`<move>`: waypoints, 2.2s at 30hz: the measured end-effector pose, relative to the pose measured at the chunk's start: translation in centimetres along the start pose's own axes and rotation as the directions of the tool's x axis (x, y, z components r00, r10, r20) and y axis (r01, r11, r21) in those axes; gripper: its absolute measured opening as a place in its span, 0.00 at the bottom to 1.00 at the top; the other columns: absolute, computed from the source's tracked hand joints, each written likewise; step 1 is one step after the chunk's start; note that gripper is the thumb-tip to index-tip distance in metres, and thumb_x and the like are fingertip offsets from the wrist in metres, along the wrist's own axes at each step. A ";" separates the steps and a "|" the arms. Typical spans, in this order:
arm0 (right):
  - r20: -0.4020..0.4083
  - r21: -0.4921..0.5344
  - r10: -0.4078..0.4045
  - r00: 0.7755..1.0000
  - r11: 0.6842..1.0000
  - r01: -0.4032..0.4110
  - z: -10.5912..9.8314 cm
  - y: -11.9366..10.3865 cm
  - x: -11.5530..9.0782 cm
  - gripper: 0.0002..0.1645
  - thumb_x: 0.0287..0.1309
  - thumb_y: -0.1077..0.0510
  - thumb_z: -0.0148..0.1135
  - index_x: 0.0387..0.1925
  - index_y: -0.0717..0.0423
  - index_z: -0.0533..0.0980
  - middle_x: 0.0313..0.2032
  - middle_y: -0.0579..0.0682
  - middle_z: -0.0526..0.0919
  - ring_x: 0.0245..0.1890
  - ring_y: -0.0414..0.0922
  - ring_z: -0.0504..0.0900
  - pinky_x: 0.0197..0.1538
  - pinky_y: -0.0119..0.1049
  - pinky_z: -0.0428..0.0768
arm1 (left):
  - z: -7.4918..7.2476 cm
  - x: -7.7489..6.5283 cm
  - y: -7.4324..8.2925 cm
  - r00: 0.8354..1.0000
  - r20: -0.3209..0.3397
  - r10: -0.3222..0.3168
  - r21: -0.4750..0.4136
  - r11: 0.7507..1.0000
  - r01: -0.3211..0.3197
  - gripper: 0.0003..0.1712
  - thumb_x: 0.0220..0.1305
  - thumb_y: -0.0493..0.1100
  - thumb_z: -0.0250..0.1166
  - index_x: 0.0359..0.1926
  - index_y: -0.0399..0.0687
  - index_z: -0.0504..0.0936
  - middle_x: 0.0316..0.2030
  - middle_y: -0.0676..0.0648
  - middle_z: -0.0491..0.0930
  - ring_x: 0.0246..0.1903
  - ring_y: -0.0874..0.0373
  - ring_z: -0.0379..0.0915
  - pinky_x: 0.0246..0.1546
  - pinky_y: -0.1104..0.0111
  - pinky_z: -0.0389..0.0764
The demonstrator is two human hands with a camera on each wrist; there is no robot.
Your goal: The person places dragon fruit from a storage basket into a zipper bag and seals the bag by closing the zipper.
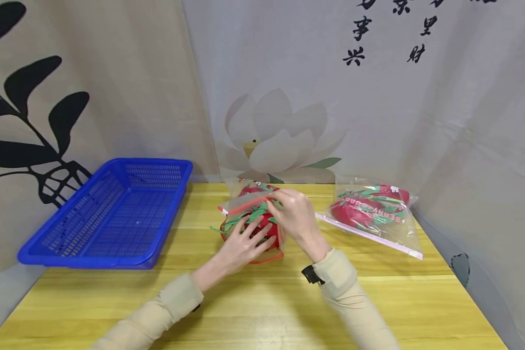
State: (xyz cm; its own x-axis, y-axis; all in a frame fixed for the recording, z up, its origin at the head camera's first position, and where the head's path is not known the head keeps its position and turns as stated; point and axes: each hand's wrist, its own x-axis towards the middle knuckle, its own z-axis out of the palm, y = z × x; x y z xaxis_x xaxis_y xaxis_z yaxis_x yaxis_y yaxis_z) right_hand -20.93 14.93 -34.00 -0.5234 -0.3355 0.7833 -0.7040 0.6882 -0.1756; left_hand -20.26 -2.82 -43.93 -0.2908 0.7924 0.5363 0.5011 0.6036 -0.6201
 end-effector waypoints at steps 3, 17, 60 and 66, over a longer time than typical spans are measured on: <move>-0.004 0.016 0.025 1.000 1.000 -0.025 -0.1 0.2 0.1 0.04 0.48 0.65 0.70 0.30 0.62 0.84 0.29 0.56 0.88 0.24 0.46 0.85 0.29 0.37 0.84 | 0.2 -0.1 -0.1 0.995 -0.091 -0.040 -0.004 0.999 0.040 0.31 0.42 0.56 0.76 0.51 0.65 0.78 0.54 0.54 0.79 0.57 0.50 0.71 0.53 0.54 0.77; 0.000 -0.007 0.008 1.000 1.000 -0.008 1.1 0.4 0.7 0.06 0.48 0.63 0.70 0.31 0.60 0.85 0.28 0.54 0.88 0.23 0.45 0.85 0.27 0.36 0.82 | 0.3 0.9 0.2 0.989 -0.129 -0.067 -0.080 0.995 0.056 0.13 0.50 0.51 0.72 0.37 0.63 0.79 0.51 0.53 0.79 0.54 0.50 0.73 0.56 0.55 0.76; -0.029 -0.048 0.010 1.000 0.999 -0.012 0.4 0.2 -1.2 0.08 0.46 0.66 0.71 0.33 0.62 0.85 0.30 0.55 0.88 0.25 0.45 0.86 0.27 0.35 0.83 | 3.2 0.5 -3.9 0.973 -0.231 0.022 -0.115 0.992 -0.050 0.21 0.50 0.42 0.73 0.44 0.59 0.77 0.56 0.53 0.78 0.59 0.56 0.73 0.60 0.51 0.73; -0.042 -0.051 0.016 0.999 0.999 -0.018 0.9 0.3 -0.6 0.08 0.46 0.66 0.70 0.33 0.61 0.84 0.30 0.55 0.88 0.25 0.46 0.86 0.28 0.37 0.83 | 3.0 0.4 -3.7 0.981 -0.194 0.006 -0.120 0.992 -0.029 0.24 0.48 0.43 0.74 0.48 0.61 0.77 0.58 0.51 0.77 0.60 0.55 0.71 0.62 0.52 0.72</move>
State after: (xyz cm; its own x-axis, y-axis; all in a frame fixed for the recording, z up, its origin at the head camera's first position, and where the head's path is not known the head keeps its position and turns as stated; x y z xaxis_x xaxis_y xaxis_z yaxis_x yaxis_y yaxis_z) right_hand -21.26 14.74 -35.11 -0.5139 -0.2974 0.8046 -0.6689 0.7262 -0.1588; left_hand -24.62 -4.51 -43.15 -0.1243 0.7635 0.6337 0.6036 0.5651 -0.5625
